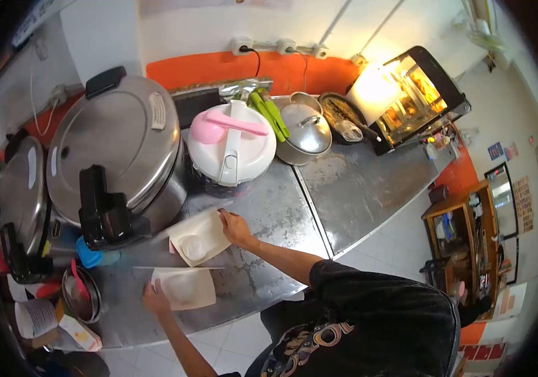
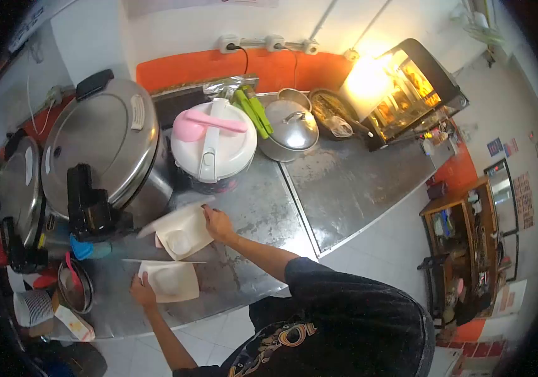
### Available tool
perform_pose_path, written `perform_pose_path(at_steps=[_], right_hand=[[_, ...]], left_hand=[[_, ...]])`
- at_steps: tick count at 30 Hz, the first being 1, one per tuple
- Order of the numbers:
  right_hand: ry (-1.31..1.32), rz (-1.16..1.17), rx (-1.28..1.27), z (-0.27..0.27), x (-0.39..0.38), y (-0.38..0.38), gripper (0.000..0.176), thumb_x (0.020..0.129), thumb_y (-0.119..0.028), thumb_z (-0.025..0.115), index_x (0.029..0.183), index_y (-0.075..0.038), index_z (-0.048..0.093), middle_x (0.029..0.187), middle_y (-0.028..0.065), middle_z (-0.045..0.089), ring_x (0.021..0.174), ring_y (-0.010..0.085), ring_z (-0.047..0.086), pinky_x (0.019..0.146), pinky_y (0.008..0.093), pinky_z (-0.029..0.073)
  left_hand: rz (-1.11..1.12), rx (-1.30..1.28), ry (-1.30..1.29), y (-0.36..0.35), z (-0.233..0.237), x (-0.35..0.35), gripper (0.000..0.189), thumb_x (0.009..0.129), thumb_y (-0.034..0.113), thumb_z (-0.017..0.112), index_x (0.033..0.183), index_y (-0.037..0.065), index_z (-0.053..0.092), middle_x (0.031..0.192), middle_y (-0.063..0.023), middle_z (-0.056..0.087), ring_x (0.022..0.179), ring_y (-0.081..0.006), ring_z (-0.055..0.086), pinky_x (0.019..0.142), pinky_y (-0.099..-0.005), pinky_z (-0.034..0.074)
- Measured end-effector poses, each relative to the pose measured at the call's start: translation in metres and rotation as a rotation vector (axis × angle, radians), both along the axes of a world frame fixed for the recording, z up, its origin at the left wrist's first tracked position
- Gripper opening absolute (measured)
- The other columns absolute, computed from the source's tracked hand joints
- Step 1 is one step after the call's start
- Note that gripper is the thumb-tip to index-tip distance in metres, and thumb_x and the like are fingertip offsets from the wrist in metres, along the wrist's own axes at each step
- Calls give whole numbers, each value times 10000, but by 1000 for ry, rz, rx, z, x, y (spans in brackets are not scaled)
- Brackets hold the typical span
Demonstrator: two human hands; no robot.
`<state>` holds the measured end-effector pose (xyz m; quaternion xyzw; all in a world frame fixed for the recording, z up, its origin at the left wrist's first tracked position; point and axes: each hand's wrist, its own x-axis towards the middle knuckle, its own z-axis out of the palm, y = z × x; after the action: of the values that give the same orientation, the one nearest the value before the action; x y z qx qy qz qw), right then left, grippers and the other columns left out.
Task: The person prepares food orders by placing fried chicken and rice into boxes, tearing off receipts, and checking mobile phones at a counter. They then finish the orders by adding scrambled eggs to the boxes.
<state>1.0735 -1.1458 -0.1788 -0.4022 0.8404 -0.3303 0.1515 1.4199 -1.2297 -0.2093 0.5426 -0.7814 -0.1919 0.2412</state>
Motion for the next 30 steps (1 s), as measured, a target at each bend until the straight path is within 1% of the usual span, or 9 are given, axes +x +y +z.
perform_pose_path(at_steps=[2,5,9,11,13,16,24,26,30], right_hand=[[-23,67,-24,3,-8,13,287,931,-151,472,1185,-53,562,946,246,651,870,424,626,769,495,499],[-108,18,-21,3,-40,50,315,902,-133,490,1208,-88,545,964,242,651,886,425,628,773,501,494],[44,-72,-47,-1,-115,140,370,895,-103,487,1258,-76,554,960,253,645,898,403,649,743,462,503],[119,-183,156,40,-143,188,357,906,-136,496,1252,-81,563,923,254,646,857,408,649,707,466,495],[37,-309,-32,31,-185,246,341,914,-176,517,1236,-80,571,885,255,642,796,430,634,664,489,475],[242,-508,150,13,-260,336,312,960,-226,490,1214,-67,577,863,260,631,760,443,621,627,492,455],[249,-796,160,-1,-463,508,349,998,-303,448,1176,-34,584,1015,261,639,967,415,630,782,446,492],[181,-785,126,9,-523,539,354,987,-303,469,1192,-36,577,1064,246,642,998,419,621,820,439,495],[294,-658,53,17,-628,586,384,924,-266,570,1211,-11,560,1136,219,629,1069,411,584,875,447,468]], left_hand=[[135,244,-141,18,14,-10,347,897,305,625,913,-42,623,786,-256,626,731,-424,602,629,-462,451],[191,-28,-61,52,-6,-19,342,910,288,611,916,-54,623,772,-260,627,688,-408,604,602,-455,445],[161,63,26,100,16,-54,350,922,284,599,912,-66,616,767,-261,627,658,-396,599,588,-443,445],[185,162,127,125,17,-75,353,921,281,600,918,-71,611,761,-258,627,658,-390,598,596,-440,447],[175,255,121,145,16,-97,355,918,282,604,917,-74,608,738,-246,619,640,-377,584,586,-433,439],[125,329,189,173,18,-142,345,915,271,607,900,-74,601,686,-222,594,593,-348,548,559,-420,416],[-115,331,330,243,65,-350,256,907,195,604,797,-35,574,622,-171,585,499,-275,531,496,-391,389],[-77,210,256,275,86,-421,257,908,205,601,799,-26,570,655,-189,607,536,-290,573,518,-393,412],[-12,298,191,328,61,-530,263,910,221,599,841,-33,595,679,-202,614,577,-322,587,542,-397,422]])
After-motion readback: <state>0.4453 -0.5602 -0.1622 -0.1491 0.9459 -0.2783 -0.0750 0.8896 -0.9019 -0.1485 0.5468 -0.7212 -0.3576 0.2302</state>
